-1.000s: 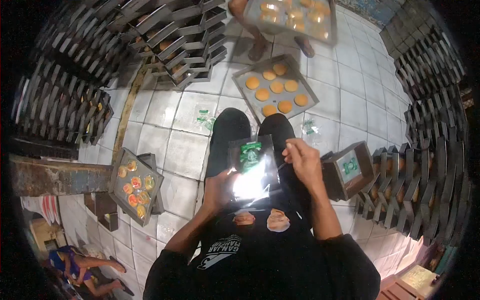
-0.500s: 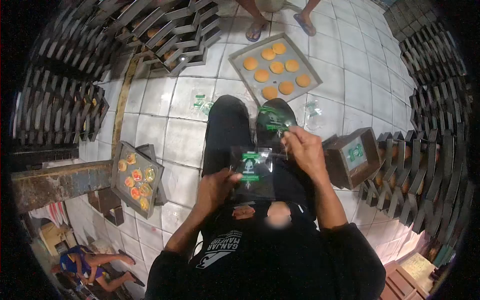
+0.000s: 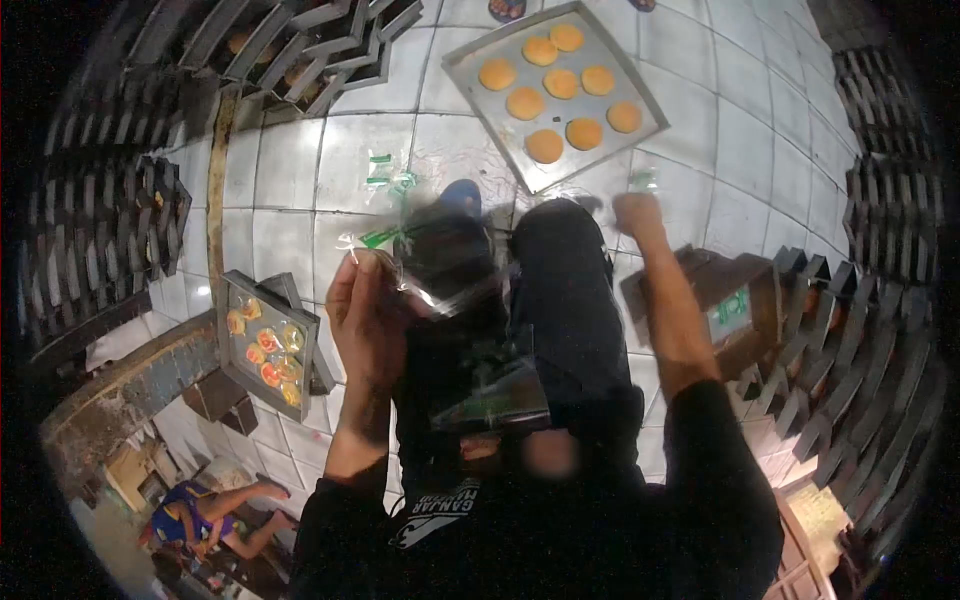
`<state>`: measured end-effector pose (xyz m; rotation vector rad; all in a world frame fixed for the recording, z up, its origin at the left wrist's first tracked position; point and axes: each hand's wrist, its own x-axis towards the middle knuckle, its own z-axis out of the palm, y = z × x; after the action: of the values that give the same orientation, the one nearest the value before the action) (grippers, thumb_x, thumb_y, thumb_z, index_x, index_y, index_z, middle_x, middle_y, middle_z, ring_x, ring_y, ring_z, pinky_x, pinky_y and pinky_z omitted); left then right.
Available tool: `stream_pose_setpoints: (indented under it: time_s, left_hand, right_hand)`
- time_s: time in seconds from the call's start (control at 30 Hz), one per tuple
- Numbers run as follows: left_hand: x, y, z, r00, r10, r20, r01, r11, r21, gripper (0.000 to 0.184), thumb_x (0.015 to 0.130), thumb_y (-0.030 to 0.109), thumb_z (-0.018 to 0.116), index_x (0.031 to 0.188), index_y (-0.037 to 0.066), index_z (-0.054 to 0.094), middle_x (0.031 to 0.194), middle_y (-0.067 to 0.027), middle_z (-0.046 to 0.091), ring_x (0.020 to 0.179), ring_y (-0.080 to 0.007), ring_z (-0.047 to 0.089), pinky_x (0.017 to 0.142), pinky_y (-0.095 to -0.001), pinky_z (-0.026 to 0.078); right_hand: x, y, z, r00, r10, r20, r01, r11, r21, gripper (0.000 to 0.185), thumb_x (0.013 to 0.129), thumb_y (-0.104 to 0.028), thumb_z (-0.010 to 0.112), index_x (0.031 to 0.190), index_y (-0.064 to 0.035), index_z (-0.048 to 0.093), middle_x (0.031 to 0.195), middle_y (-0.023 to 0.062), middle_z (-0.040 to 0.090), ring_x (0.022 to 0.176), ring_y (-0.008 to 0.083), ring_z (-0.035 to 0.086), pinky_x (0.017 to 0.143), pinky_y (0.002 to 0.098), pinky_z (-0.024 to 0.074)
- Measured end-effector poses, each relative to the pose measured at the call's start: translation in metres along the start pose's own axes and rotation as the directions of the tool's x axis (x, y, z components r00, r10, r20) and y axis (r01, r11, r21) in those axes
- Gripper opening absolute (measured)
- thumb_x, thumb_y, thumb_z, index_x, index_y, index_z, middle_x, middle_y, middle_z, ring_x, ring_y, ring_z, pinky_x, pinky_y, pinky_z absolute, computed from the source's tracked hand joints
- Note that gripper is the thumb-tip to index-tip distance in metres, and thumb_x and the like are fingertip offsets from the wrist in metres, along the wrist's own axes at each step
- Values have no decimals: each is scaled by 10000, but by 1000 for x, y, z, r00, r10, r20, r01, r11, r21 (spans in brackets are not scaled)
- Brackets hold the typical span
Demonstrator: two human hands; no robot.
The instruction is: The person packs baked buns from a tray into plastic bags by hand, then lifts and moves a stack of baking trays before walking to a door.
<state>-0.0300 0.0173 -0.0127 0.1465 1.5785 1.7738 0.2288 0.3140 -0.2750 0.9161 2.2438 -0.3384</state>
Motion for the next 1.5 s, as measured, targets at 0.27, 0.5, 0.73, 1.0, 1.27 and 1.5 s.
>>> stream_pose_setpoints:
  time_s: [0.27, 0.5, 0.73, 1.0, 1.27, 1.5]
  left_hand:
    - [-4, -43, -28, 987, -132, -95, 149, 967, 205, 372, 965, 104, 595, 1320, 3, 554, 1125, -156, 672, 1054, -319, 650, 904, -432, 532]
    - [15, -28, 7, 996, 67, 56, -74, 988, 138, 297, 1091, 265, 437, 1210, 11, 534, 918, -158, 661, 668, -226, 665, 503, -322, 561]
    - [13, -34, -4, 999, 33, 43, -36, 997, 68, 327, 1079, 314, 449, 1268, 54, 508, 921, -215, 651, 656, -271, 678, 466, -371, 574]
    - [18, -8, 26, 998, 55, -16, -54, 997, 57, 324, 1090, 301, 429, 1094, -10, 520, 953, -194, 719, 754, -210, 694, 587, -301, 540]
    - [19, 0, -2, 993, -37, 109, 64, 965, -253, 254, 1034, 250, 553, 1141, 22, 516, 1130, -188, 691, 1057, -277, 693, 864, -384, 565]
    - [-1, 16, -15, 997, -81, -9, 69, 901, -428, 200, 1002, 174, 611, 1092, 6, 550, 1134, -184, 675, 1003, -293, 693, 802, -408, 580]
  right_hand:
    - [197, -23, 42, 930, -129, -345, 331, 705, 627, 428, 923, -446, 626, 1063, -54, 725, 1015, 247, 708, 948, 430, 684, 841, 498, 543]
    - [308, -50, 75, 914, -79, -398, 270, 850, 452, 461, 845, -378, 695, 1172, -55, 667, 1167, 235, 674, 1016, 405, 675, 910, 486, 537]
    - [208, -83, 65, 915, 55, -399, 193, 811, 553, 478, 840, -298, 745, 1261, -108, 622, 1172, 211, 666, 1069, 391, 662, 932, 473, 523]
    - [46, -58, -53, 878, 221, -424, 454, -102, 885, 812, 839, -195, 819, 1494, -14, 375, 1353, 166, 591, 1229, 250, 589, 1040, 367, 478]
    - [-234, -125, -188, 773, 26, -634, 630, -159, 760, 484, 825, -16, 778, 1236, -19, 522, 1211, 93, 619, 1124, 200, 612, 956, 358, 515]
    - [-308, -168, -159, 401, 77, -913, 876, 261, 406, 404, 800, 7, 792, 1127, 1, 555, 1195, 142, 616, 1088, 247, 618, 935, 353, 502]
